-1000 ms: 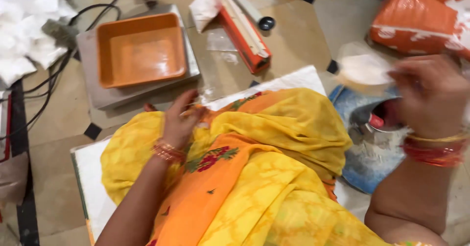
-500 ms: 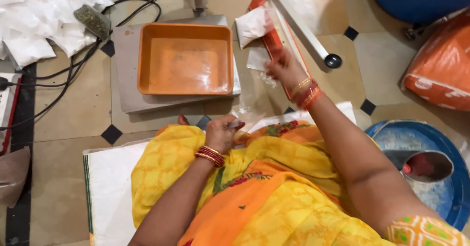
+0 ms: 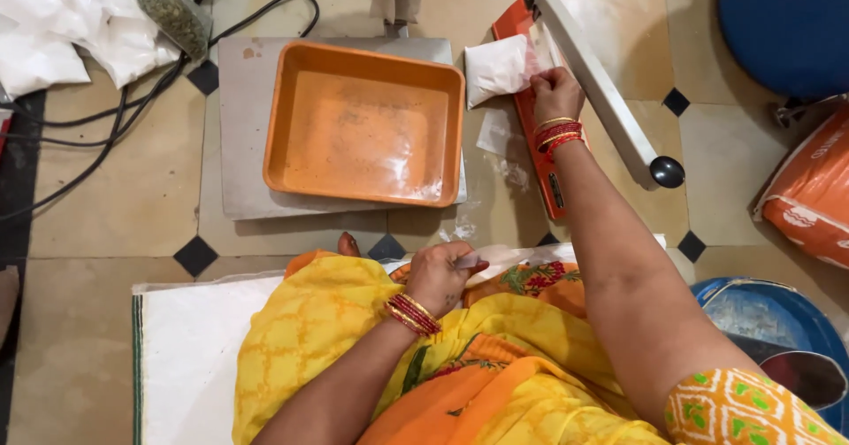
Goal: The person fills plastic bags with white powder using a metal cup, weighs them on a digital scale, and seals the bags with an impulse sealer.
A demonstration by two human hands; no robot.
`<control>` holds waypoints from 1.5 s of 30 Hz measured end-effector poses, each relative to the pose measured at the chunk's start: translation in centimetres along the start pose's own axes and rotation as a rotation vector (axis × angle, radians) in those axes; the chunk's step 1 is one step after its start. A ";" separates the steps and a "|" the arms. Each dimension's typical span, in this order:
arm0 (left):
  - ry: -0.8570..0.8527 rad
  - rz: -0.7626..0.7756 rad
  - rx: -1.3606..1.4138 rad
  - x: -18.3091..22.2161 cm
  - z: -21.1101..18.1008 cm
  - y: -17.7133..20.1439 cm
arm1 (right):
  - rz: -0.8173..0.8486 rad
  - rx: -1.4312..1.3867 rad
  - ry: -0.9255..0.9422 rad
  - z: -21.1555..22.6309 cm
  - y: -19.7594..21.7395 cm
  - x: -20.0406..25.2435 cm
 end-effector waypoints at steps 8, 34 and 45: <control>-0.064 0.020 -0.083 -0.3 0.8 -0.7 | -0.002 0.409 0.466 13.0 5.5 6.4; -0.073 0.186 -0.189 -2.0 2.6 -2.4 | 0.213 0.065 0.418 20.8 8.7 22.3; -0.118 0.077 -0.226 -2.5 3.4 -2.1 | 0.738 -0.227 -0.144 1.9 10.4 26.9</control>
Point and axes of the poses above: each hand's wrist, its own x-axis away from the middle knuckle, its own y-axis out of the back of the hand, z = x × y, the point moved 4 cm from there along -x, towards the middle knuckle, and after that the axes turned 4 degrees about z, right-handed, at the moved point
